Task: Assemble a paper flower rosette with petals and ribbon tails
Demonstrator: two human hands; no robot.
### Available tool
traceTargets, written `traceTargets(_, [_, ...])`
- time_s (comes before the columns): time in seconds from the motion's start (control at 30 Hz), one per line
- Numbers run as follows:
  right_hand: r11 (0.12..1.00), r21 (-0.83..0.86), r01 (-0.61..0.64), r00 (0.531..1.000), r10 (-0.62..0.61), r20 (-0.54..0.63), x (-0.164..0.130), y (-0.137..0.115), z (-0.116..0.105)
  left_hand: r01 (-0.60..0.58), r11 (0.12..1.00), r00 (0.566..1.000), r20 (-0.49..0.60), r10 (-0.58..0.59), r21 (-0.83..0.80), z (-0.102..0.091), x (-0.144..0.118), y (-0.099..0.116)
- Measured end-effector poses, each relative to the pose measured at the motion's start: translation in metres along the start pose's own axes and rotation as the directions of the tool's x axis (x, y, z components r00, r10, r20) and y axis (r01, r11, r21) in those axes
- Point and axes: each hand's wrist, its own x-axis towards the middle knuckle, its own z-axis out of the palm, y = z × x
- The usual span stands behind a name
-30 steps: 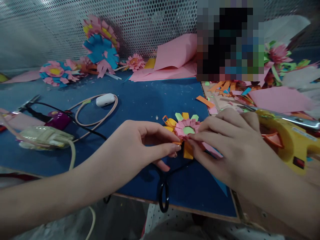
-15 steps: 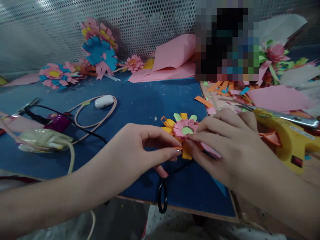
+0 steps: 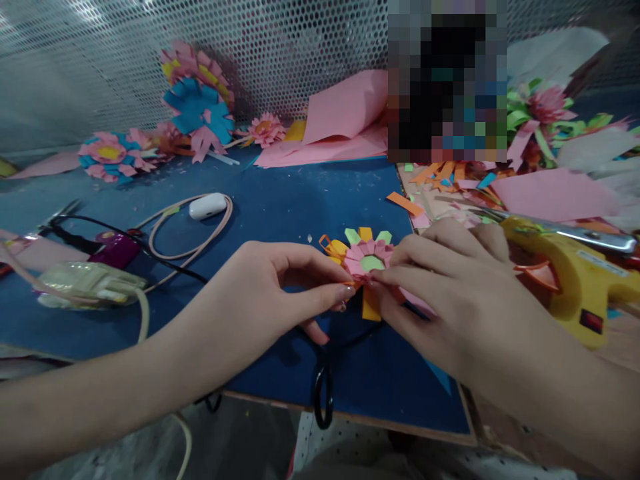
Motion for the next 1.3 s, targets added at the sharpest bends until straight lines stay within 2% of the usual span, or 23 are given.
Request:
traceTargets(0.5, [1.000,0.019,0.014,1.000,-0.014,0.016,0.000,0.000,0.000,-0.074,0.983,0.994,-0.069,0.086,0.167,-0.001,-0.001,-0.002])
traceTargets(0.8, [1.000,0.017,0.002,1.000,-0.002,0.009,-0.001,0.000,0.002,-0.217,0.939,0.961,-0.112,0.254,0.266,0.003,0.003,-0.005])
traceTargets(1.0, [1.000,-0.003,0.008,1.000,-0.008,0.006,0.000,0.000,0.004,-0.244,0.920,0.944,-0.142,0.297,0.306,0.004,0.002,-0.006])
traceTargets(1.3, [1.000,0.003,0.023,1.000,-0.023,-0.008,-0.002,0.000,0.001,-0.294,0.892,0.925,-0.132,0.356,0.342,0.009,0.003,-0.010])
